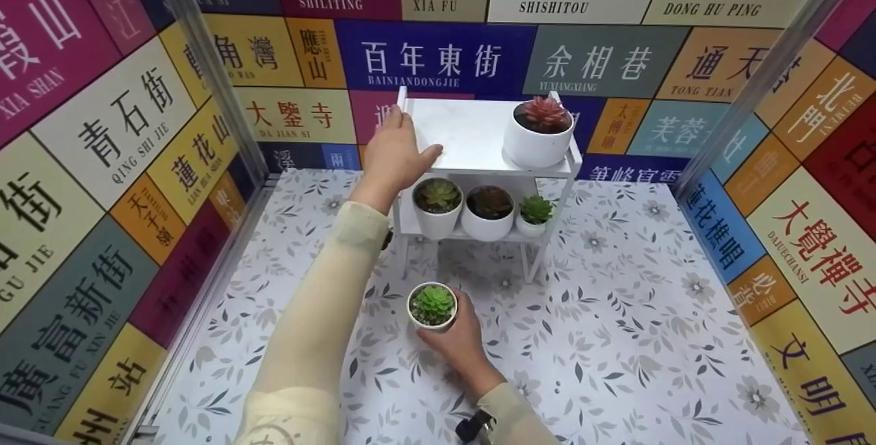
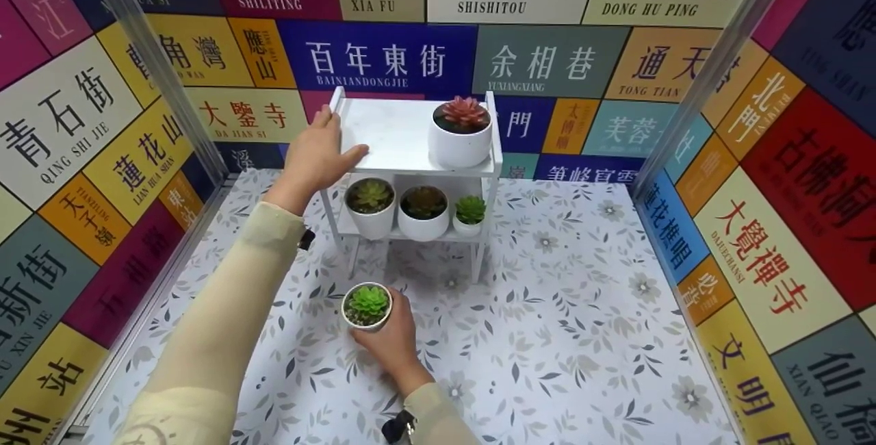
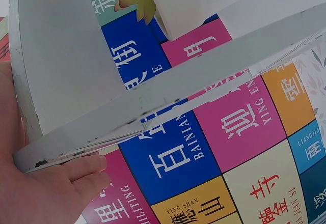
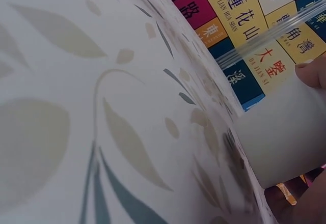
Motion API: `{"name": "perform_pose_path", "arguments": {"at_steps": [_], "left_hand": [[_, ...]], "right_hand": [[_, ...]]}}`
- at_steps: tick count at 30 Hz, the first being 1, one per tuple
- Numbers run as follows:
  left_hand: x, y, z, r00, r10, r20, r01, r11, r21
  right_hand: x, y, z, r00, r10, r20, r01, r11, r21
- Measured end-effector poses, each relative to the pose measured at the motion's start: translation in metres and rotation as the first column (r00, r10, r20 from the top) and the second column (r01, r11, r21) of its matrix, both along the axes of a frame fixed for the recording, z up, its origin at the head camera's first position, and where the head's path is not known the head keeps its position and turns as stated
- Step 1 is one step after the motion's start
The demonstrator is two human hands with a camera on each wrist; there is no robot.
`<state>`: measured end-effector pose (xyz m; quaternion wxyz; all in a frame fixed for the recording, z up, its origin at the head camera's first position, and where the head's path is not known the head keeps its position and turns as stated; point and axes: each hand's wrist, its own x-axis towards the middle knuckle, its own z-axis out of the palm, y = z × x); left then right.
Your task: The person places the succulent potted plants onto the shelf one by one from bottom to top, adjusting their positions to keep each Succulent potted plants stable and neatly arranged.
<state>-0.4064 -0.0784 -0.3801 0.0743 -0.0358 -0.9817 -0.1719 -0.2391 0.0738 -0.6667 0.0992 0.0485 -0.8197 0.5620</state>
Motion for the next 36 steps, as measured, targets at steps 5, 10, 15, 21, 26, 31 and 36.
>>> {"name": "perform_pose_path", "arguments": {"at_steps": [5, 10, 15, 21, 26, 31, 36], "left_hand": [[0.0, 0.001, 0.0, 1.0, -0.006, -0.002, 0.006, 1.0, -0.013], [0.001, 0.001, 0.002, 1.0, -0.011, 0.004, 0.011, 1.0, -0.014], [0.0, 0.001, 0.0, 1.0, -0.014, 0.0, 0.014, 0.999, -0.03], [-0.001, 0.001, 0.0, 1.0, -0.012, -0.004, 0.012, 0.999, -0.033], [0.0, 0.001, 0.001, 1.0, -0.014, -0.002, 0.014, 0.999, -0.032], [0.001, 0.001, 0.001, 1.0, -0.019, -0.009, 0.018, 1.0, -0.024], [0.001, 0.0, 0.001, 1.0, -0.023, -0.014, 0.022, 0.999, -0.022]], "right_hand": [[0.003, 0.004, 0.007, 1.0, -0.017, 0.006, 0.017, 1.0, -0.003], [0.002, 0.008, 0.015, 0.999, -0.042, 0.004, 0.042, 0.999, -0.023], [0.0, 0.013, 0.022, 0.998, -0.057, -0.024, 0.056, 0.997, -0.043], [-0.001, 0.018, 0.034, 0.997, -0.055, -0.055, 0.052, 0.997, -0.054], [-0.002, 0.02, 0.05, 0.993, -0.06, -0.103, 0.055, 0.997, -0.045], [-0.003, 0.025, 0.065, 0.99, -0.059, -0.131, 0.053, 0.997, -0.049], [-0.004, 0.03, 0.078, 0.989, -0.068, -0.131, 0.058, 0.995, -0.075]]}}
